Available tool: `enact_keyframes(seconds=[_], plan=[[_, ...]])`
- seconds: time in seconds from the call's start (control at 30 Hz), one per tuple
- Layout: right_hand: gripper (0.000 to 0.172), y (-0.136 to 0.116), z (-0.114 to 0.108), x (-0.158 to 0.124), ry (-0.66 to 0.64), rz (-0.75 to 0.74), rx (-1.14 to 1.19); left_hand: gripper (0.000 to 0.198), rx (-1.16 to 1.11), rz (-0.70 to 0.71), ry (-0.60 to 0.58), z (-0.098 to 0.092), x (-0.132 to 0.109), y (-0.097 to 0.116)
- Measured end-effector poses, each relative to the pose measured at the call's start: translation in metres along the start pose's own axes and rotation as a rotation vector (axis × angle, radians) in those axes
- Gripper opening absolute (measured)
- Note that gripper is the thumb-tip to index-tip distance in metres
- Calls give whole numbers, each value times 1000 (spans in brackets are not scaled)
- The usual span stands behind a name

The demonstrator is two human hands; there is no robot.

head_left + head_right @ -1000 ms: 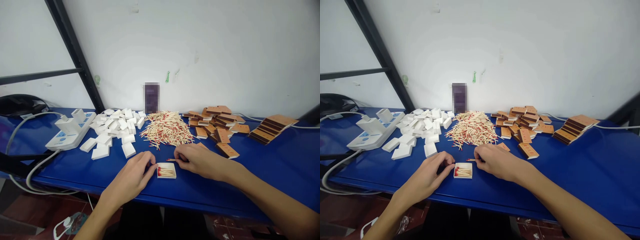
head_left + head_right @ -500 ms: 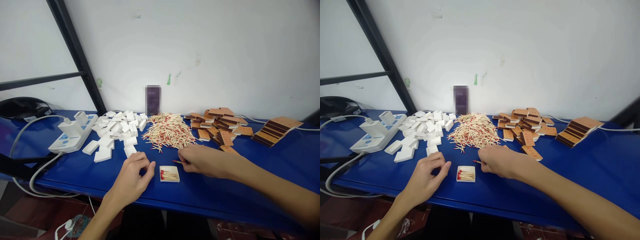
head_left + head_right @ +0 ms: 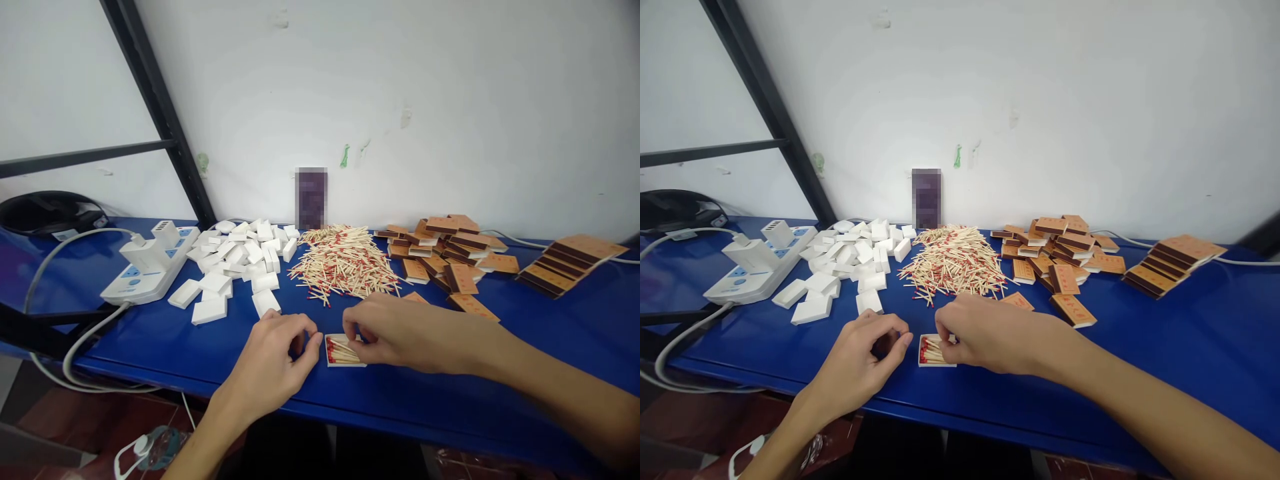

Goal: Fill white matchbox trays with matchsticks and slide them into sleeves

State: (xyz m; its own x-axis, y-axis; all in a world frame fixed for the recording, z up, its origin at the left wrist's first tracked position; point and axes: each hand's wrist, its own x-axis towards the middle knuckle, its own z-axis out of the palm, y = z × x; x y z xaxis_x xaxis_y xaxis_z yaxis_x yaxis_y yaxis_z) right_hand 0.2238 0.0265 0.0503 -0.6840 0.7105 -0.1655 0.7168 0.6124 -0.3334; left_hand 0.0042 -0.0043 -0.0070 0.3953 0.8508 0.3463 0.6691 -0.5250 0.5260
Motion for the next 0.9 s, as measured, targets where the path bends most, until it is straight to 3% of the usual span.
enact_keyframes(seconds=[0.13, 0.27, 0.4, 0.53, 0.7, 0.9], plan=[[11, 14, -10, -6, 194, -13, -11, 17, 19, 45, 0, 1, 0, 1], [12, 33, -20, -11, 279, 38, -73, 8, -32, 128, -16, 0, -2, 3], [14, 52, -19, -13, 398, 60, -131, 30, 26, 209, -157, -1, -2, 5], [7, 62, -7, -10, 334, 96, -217, 30, 51, 207, -273, 0, 1, 6], [31, 70, 12, -5, 353, 4, -375, 22, 18, 206, -249, 1, 2, 6], [43, 74, 20, 1, 313, -67, -447, 20, 12, 214, -235, 1, 1, 5]])
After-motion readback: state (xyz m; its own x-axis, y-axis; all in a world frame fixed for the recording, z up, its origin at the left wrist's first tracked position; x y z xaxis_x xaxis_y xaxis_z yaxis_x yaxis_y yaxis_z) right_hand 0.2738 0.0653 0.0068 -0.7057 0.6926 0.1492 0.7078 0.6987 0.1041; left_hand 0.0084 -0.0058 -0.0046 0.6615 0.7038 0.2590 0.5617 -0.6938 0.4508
